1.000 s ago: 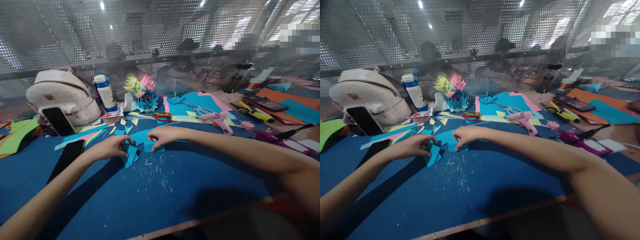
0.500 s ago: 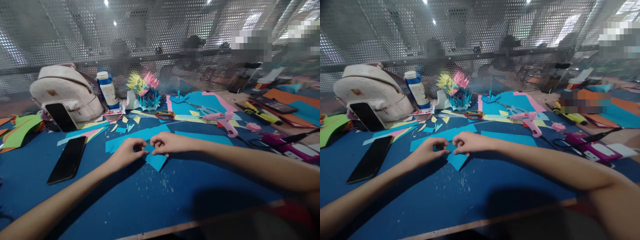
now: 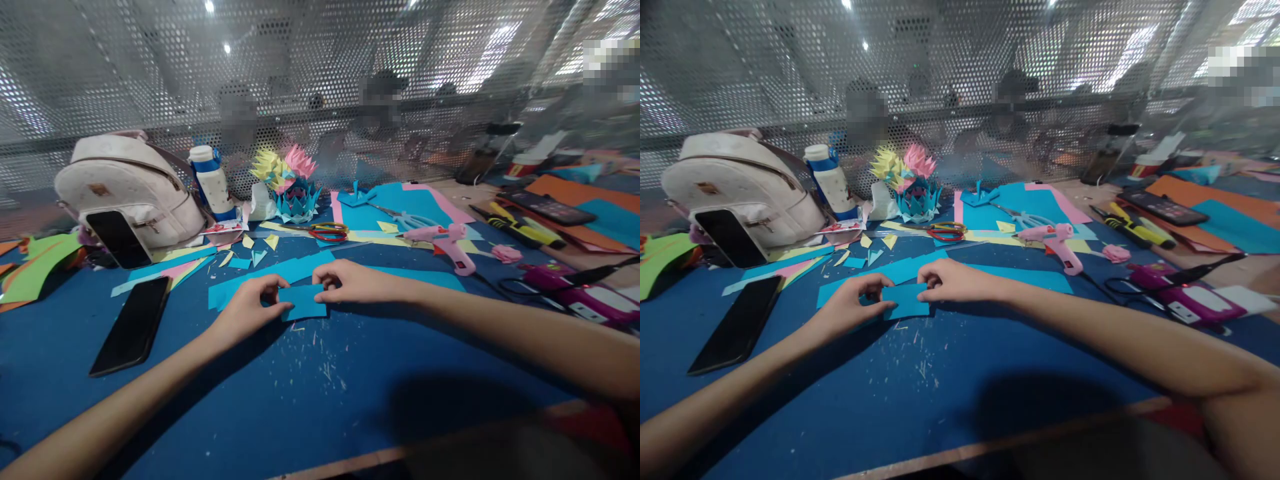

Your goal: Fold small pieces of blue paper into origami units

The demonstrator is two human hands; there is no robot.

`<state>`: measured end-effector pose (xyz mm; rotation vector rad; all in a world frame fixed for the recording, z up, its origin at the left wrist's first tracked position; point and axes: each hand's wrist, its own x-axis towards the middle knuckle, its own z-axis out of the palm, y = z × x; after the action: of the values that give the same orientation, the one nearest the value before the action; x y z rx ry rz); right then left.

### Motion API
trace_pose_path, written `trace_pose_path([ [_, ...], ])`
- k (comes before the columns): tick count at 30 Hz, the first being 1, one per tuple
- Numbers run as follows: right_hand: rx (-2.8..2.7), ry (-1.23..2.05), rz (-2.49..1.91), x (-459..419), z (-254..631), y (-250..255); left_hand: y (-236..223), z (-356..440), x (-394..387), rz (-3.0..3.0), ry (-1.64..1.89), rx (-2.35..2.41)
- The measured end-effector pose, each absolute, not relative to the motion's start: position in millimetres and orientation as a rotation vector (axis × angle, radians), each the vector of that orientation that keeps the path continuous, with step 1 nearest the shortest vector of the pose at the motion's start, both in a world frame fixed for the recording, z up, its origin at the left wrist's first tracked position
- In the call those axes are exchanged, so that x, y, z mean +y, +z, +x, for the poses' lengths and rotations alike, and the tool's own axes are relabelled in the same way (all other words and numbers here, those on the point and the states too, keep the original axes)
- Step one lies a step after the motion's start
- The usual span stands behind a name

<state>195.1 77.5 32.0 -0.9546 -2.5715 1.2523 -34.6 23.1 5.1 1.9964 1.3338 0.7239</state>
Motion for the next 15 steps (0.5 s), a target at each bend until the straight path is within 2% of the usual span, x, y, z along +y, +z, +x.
trace_pose_path([
  [4,-2.715,1.279,-0.826,70,194,32,9,-33,22,1.922,0.772,1.277],
  [10,-2.583,1.277,-0.855,57,187,29,8,-23,11,1.929,0.697,1.151],
  [15,-2.603,1.143,-1.035,52,189,23,3,-19,-8,2.486,0.687,1.176],
])
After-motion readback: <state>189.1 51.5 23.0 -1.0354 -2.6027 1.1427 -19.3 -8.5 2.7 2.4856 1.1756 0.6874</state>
